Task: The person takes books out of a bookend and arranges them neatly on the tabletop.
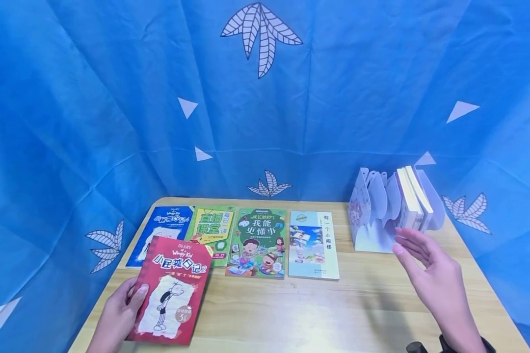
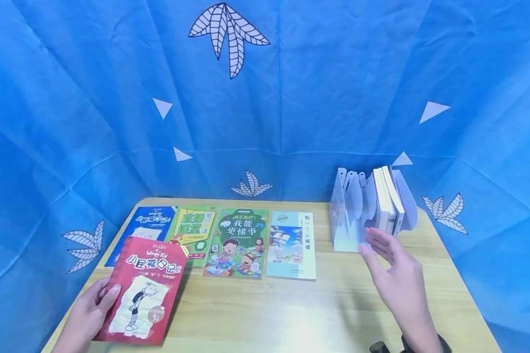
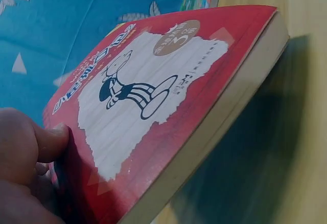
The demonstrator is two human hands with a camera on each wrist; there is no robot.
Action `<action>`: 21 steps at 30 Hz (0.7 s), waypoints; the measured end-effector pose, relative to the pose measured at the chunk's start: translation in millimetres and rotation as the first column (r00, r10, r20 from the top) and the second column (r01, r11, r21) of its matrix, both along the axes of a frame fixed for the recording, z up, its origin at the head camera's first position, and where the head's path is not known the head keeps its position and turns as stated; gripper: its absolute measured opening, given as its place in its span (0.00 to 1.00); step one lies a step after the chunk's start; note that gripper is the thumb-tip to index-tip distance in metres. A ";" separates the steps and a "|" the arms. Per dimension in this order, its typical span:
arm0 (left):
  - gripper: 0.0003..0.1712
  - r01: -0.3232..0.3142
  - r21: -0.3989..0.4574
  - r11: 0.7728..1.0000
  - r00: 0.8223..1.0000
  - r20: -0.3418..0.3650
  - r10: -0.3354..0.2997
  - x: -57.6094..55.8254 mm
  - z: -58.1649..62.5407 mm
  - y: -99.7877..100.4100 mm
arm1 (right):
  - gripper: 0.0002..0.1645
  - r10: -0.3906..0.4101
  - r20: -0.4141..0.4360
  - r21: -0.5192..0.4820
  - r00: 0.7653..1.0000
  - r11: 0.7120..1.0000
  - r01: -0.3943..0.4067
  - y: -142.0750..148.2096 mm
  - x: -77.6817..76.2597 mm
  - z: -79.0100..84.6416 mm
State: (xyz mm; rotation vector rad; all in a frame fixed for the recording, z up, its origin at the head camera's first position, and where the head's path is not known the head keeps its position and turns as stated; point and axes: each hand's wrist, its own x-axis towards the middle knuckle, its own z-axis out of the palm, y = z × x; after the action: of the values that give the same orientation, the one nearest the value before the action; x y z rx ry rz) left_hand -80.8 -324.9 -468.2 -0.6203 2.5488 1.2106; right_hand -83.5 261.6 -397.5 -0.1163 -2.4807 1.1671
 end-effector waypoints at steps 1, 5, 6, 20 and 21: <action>0.48 -0.011 0.019 1.000 1.000 0.013 0.011 1.7 -1.4 -3.1 | 0.27 -0.011 0.006 0.003 1.000 1.000 0.011 1.2 -0.7 0.1; 0.48 -0.041 0.104 0.994 0.998 0.042 0.037 7.5 -7.6 -13.3 | 0.30 -0.045 0.018 0.003 0.999 0.999 0.045 4.8 -2.6 -0.5; 0.48 -0.046 0.119 0.992 0.998 0.048 0.041 8.7 -8.9 -15.1 | 0.31 -0.051 0.022 0.002 0.998 0.999 0.051 6.0 -3.2 -0.8; 0.49 -0.036 0.076 0.996 0.997 0.075 0.031 9.5 -18.4 -35.6 | 0.39 -0.146 0.135 0.002 0.980 0.989 0.147 20.2 -15.8 -3.4; 0.48 -0.032 0.074 0.997 0.997 0.073 0.027 9.2 -18.9 -36.8 | 0.39 -0.150 0.140 -0.002 0.979 0.988 0.152 20.8 -16.8 -4.0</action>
State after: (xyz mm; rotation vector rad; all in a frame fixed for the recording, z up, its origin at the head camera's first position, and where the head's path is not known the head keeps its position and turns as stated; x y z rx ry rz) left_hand -71.6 -361.8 -487.1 -0.6747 2.4316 1.2632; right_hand -100.2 282.4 -401.6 -0.3954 -2.5328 1.1462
